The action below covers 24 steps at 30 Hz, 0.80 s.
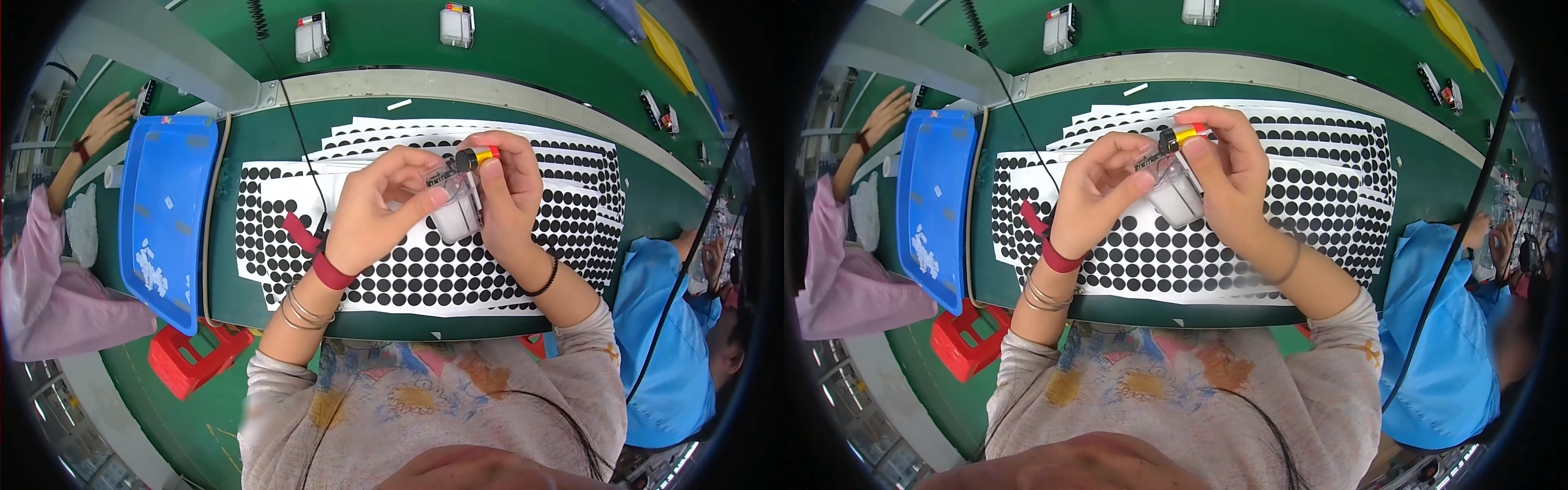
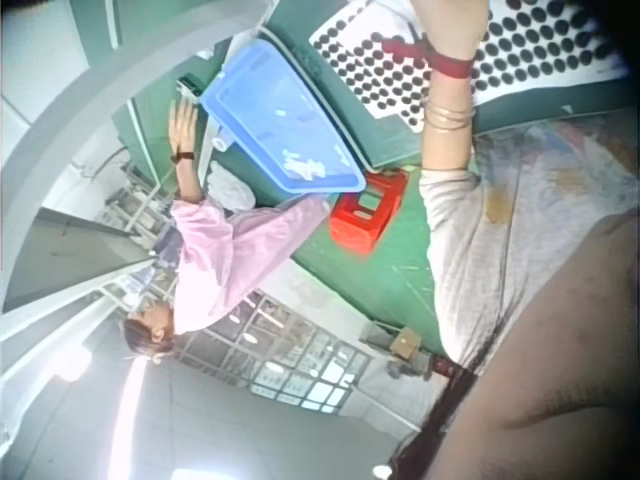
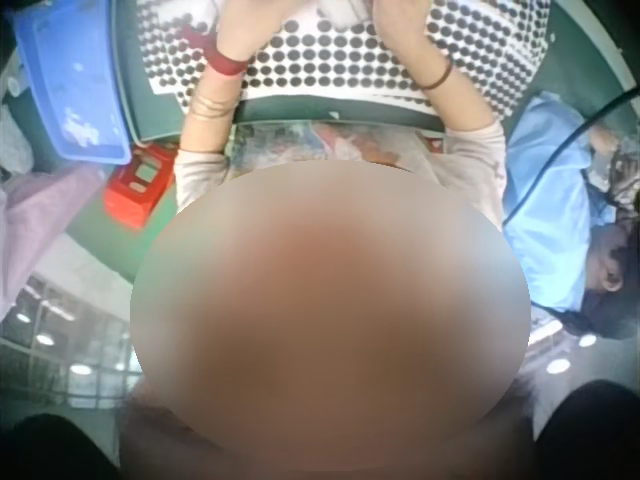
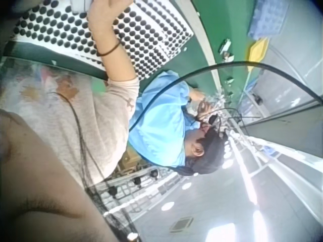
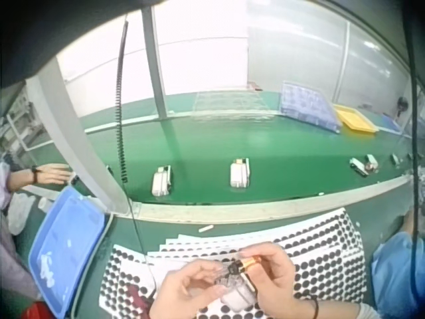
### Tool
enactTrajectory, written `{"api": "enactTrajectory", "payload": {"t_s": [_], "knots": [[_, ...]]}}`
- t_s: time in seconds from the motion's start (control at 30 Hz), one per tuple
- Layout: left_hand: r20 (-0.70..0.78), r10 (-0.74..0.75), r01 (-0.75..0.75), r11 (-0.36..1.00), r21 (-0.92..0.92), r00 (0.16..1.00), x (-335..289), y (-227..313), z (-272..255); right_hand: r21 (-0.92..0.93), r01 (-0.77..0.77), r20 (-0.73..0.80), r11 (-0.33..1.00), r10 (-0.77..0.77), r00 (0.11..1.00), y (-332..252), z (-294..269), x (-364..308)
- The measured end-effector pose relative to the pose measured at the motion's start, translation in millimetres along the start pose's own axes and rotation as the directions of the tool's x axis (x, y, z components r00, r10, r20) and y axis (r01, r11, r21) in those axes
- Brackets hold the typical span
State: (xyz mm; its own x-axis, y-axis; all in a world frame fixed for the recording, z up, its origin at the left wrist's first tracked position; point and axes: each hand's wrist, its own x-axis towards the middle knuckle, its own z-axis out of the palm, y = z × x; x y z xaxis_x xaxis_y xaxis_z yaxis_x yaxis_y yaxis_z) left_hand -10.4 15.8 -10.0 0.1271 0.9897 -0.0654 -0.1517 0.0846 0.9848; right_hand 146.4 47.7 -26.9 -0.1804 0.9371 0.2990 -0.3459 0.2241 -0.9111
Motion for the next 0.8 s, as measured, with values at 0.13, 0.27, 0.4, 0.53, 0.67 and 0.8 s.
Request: {"api": "enactTrajectory", "payload": {"t_s": [0.13,0.27,0.4,0.53,0.67,0.8], "knots": [[0.004,0.139,-0.139,0.982,0.13,0.99,-3,6,9,-0.037,0.051,0.013,0.998,-0.05,0.999,1,-2,-1],[-0.04,0.101,-0.098,0.992,0.082,0.994,-4,3,12,-0.093,0.227,0.062,0.969,-0.222,0.973,-1,2,-3],[-0.016,0.093,-0.094,0.988,-0.123,0.996,-5,-4,15,-0.21,0.433,0.171,0.877,-0.403,0.899,-1,1,-2],[0.021,0.049,-0.04,0.949,-0.313,0.999,-8,-4,14,-0.253,0.517,0.252,0.818,-0.46,0.851,-4,-1,-1],[-0.028,0.084,-0.089,0.932,-0.351,0.996,-11,-6,12,-0.149,0.453,0.295,0.879,-0.398,0.869,-4,2,1],[-0.101,0.106,-0.131,0.95,-0.283,0.989,-9,-1,7,-0.233,0.18,0.452,0.956,-0.057,0.89,-13,9,2]]}}
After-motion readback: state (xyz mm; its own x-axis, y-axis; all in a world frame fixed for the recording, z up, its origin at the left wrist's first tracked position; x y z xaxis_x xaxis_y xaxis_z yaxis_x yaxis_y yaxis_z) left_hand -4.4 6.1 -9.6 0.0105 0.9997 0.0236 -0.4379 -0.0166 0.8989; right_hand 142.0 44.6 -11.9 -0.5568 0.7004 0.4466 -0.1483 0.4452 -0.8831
